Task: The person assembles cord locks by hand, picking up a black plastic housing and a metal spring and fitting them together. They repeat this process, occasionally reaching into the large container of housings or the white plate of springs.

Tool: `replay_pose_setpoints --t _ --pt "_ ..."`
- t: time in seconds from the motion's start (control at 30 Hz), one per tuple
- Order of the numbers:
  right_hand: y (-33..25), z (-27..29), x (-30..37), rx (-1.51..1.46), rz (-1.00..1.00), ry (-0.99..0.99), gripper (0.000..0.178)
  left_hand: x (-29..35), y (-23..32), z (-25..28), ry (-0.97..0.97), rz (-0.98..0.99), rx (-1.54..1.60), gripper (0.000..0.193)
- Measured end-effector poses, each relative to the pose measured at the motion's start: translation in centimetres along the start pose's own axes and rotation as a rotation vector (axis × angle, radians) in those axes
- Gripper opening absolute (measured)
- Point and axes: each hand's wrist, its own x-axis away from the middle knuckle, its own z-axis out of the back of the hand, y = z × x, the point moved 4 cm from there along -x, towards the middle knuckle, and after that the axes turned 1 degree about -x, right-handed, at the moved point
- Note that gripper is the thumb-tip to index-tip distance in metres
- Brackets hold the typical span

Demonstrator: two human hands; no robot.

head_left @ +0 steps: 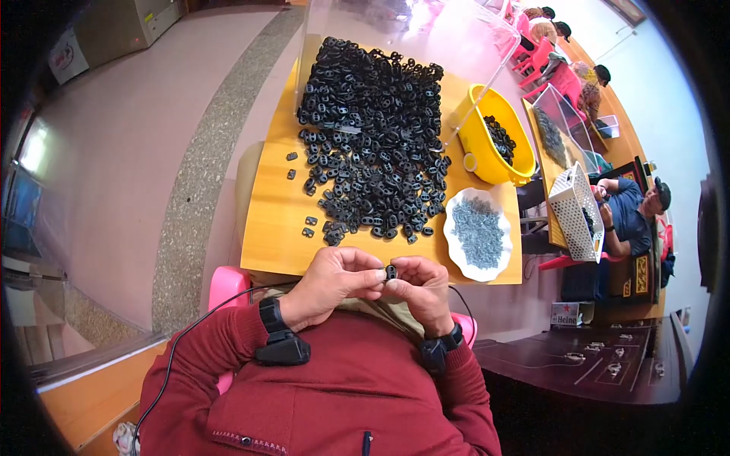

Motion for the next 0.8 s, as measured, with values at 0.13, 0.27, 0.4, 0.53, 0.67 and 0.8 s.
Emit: replay_pose_setpoints --t 0.13,0.27,0.4,0.53,0.67,0.8 --pt "0.05 0.12 0.07 0.004 -0.002 -0.002 0.029 0.00 -0.12 0.04 -0.002 0.010 0.020 0.014" --pt "-0.15 -0.15 0.13 -0.015 -0.001 -0.010 0.028 0.03 -0.16 0.02 -0.005 0.033 0.033 0.014" --pt "0.00 -0.13 0.20 -0.046 -0.015 -0.012 0.027 0.03 -0.21 0.05 -0.028 0.055 0.039 0.013" --pt "-0.02 -0.08 0.28 -0.055 -0.008 -0.015 0.028 0.20 -0.10 -0.19 -0.042 0.069 0.070 0.013" --pt "0.01 -0.29 0.38 -0.148 -0.019 -0.077 0.027 0.08 -0.32 -0.17 -0.093 0.047 0.077 0.012" --pt "-0.29 -0.21 0.45 -0.154 0.032 -0.156 0.025 0.17 -0.10 -0.60 -0.090 0.068 0.065 0.012"
